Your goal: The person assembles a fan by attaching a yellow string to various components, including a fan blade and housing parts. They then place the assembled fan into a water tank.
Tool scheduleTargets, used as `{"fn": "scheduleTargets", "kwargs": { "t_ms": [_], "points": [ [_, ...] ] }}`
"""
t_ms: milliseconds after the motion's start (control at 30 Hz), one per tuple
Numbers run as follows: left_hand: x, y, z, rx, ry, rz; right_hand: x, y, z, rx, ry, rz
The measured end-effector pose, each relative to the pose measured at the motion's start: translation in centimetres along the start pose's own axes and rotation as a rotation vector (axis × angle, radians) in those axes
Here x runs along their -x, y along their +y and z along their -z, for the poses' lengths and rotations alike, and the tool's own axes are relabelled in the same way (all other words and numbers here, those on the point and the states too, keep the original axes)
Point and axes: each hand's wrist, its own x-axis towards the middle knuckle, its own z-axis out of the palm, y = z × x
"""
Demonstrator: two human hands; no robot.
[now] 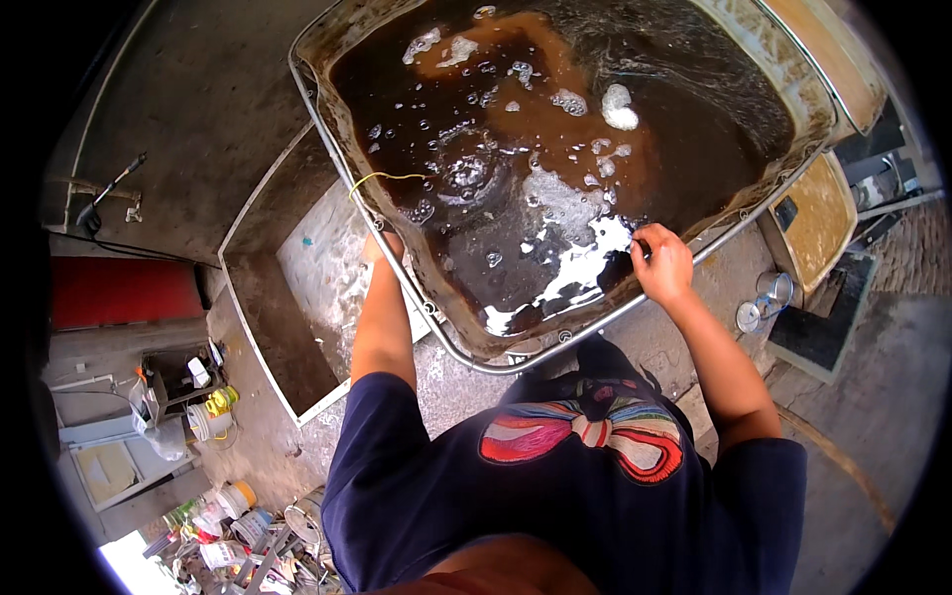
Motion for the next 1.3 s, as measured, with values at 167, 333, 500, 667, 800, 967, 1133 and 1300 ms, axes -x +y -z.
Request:
{"fn": "scheduleTargets", "kwargs": {
  "t_ms": [167,333,500,667,800,967,1133,1300],
  "points": [
    [-1.5,0.7,-1.9,0.165,-0.017,-0.158,0.3,-0.1,0.0,-0.042,0.055,0.019],
    [0.8,2.9,-0.1,0.200,-0.070,-0.224,0.8,0.5,0.3,0.006,0.069,-0.019],
    [4.9,-0.5,4.3,0.069,0.140,-0.116,0.8,0.9,-0.3,-0.006,0.062,-0.026],
    [15.1,-7.6,9.1,0.333,0.162,-0.012,0.9,2.5,-0.7,-0.008,0.011,-0.019],
    [29.4,-20.4,6.7,0.165,0.166,0.149,5.9,6.3,-1.4,-0.163,-0.040,0.034],
    [64.5,-31.3,5.0,0.121,0.186,1.049,4.6,6.5,-3.4,-0.187,-0.183,0.108],
    [88.3,-24.8,-2.6,0.312,-0.073,1.654,-1.1,-9.8,-2.7,-0.337,-0.034,0.652],
    [96.0,-26.3,-3.2,0.457,0.147,1.816,7.0,-35.4,-6.0,-0.831,-0.472,0.808]
  ]
}}
